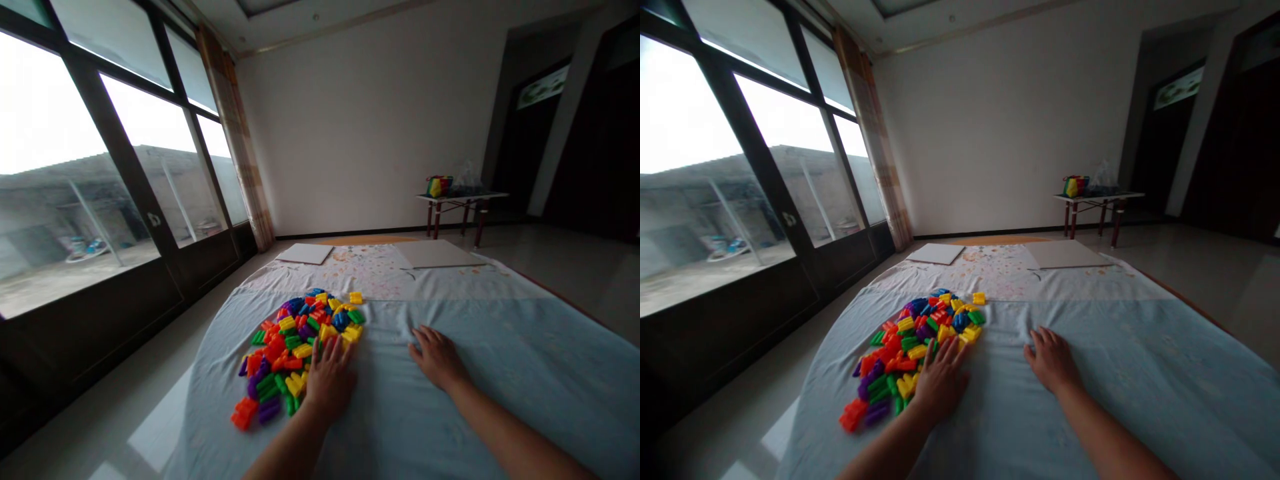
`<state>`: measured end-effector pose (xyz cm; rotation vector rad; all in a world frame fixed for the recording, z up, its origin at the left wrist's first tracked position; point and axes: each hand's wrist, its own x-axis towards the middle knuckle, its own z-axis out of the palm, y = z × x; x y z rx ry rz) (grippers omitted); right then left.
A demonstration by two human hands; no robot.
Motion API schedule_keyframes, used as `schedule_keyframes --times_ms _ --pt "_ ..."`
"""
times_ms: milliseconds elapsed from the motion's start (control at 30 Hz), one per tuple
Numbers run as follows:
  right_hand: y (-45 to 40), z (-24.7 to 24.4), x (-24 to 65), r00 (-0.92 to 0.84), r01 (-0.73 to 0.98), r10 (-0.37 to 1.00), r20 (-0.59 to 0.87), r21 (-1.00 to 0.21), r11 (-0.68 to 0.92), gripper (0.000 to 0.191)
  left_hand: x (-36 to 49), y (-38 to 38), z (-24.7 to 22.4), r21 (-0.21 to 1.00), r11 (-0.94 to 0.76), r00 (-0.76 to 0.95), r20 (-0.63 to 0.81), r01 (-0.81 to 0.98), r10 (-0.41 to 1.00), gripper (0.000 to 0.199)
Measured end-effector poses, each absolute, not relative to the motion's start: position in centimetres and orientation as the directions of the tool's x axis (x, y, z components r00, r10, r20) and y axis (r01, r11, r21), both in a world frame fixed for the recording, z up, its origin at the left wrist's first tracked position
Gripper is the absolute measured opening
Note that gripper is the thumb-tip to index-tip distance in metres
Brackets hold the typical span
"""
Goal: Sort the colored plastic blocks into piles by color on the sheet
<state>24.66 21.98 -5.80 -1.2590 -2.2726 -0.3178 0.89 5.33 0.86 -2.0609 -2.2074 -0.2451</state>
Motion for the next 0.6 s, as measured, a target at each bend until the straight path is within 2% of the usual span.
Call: schedule_keyframes --times_ms 167,233,367,433,533,600 --pt "22.3 -6.0 24.7 -0.446 0.835 0.71 0.545 -0.034 0.55 0.037 0.7 4.7 1.5 0.078 0.242 -0.254 0.249 0.967 0.934 0.059" --pt "22.4 -6.1 24.8 -0.45 0.832 0.708 0.545 -0.032 0.553 0.037 2.3 4.0 2.2 0.119 0.231 -0.256 0.275 0.966 0.927 0.06" --pt "23.0 -6.4 25.3 -0.458 0.828 0.719 0.523 -0.044 0.56 0.038 6.9 2.9 2.0 0.262 -0.028 -0.029 0.209 0.965 0.977 0.057" --pt "23.6 -6.2 25.4 -0.447 0.831 0.742 0.5 -0.076 0.551 0.036 8.3 2.8 0.5 0.292 -0.163 0.119 0.161 0.942 0.98 0.06" --pt "24.8 -5.3 24.2 -0.432 0.809 0.755 0.493 -0.158 0.566 0.032 8.7 3.5 -3.5 0.178 -0.335 0.303 0.184 0.925 0.935 0.059" --pt "25.4 -4.3 21.9 -0.447 0.75 0.729 0.518 -0.228 0.622 0.034 8.8 4.3 -6.6 -0.004 -0.408 0.384 0.35 0.913 0.855 0.05"
